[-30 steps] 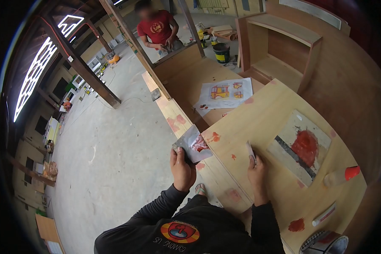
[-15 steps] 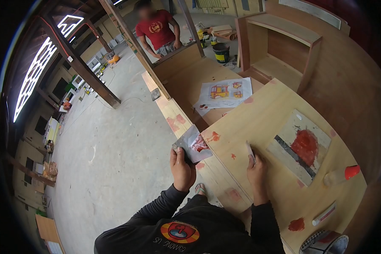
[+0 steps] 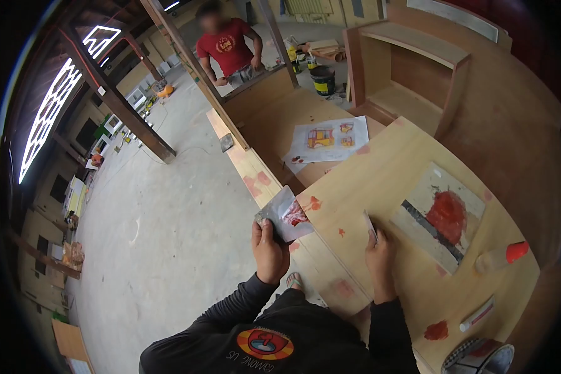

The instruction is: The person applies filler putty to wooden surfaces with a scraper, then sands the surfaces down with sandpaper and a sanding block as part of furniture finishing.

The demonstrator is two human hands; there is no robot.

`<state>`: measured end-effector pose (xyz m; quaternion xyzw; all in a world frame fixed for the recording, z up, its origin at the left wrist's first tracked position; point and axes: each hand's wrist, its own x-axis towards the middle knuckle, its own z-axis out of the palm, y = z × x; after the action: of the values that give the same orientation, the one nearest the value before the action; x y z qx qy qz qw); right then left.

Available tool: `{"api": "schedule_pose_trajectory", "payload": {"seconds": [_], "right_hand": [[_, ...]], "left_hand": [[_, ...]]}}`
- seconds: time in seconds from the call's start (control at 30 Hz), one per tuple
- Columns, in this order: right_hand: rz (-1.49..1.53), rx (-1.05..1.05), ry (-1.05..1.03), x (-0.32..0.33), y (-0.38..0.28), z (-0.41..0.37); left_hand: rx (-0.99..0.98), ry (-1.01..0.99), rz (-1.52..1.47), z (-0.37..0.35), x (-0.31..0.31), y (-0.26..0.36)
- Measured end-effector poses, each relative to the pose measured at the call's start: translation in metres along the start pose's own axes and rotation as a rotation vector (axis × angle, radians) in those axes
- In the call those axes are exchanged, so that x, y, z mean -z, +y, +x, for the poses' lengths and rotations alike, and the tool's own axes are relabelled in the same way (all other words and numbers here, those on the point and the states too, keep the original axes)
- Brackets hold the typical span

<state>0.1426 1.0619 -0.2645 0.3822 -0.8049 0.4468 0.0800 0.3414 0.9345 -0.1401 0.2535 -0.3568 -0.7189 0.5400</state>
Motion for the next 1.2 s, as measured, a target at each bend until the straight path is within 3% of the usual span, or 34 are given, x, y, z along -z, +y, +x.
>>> {"api": "schedule_pose_trajectory", "payload": {"seconds": [0.23,0.63,0.7,0.73,0.8,1.03,1.2], "right_hand": [[-0.03,0.064,0.011,0.002,0.001,-0.002],[0.063,-0.185,-0.06,0.024,-0.005,-0.025],[0.184,-0.394,-0.148,0.033,-0.006,-0.026],[0.182,-0.398,-0.145,0.037,-0.012,-0.026],[0.563,-0.482,-0.081,0.045,-0.025,-0.024],[0.743,-0.344,0.033,0.046,-0.083,-0.013],[0.912,-0.278,-0.038,0.038,-0.119,0.008]], "left_hand": [[-0.004,0.008,0.063,0.002,0.004,-0.002],[-0.056,-0.008,0.034,0.007,0.011,-0.002],[-0.047,-0.022,0.037,0.009,0.013,-0.003],[-0.042,-0.025,0.038,0.01,0.012,-0.003],[-0.031,-0.047,-0.008,0.013,0.008,-0.002],[-0.015,-0.112,-0.037,0.03,-0.006,0.001],[-0.089,-0.12,-0.052,0.048,-0.02,0.01]]}}
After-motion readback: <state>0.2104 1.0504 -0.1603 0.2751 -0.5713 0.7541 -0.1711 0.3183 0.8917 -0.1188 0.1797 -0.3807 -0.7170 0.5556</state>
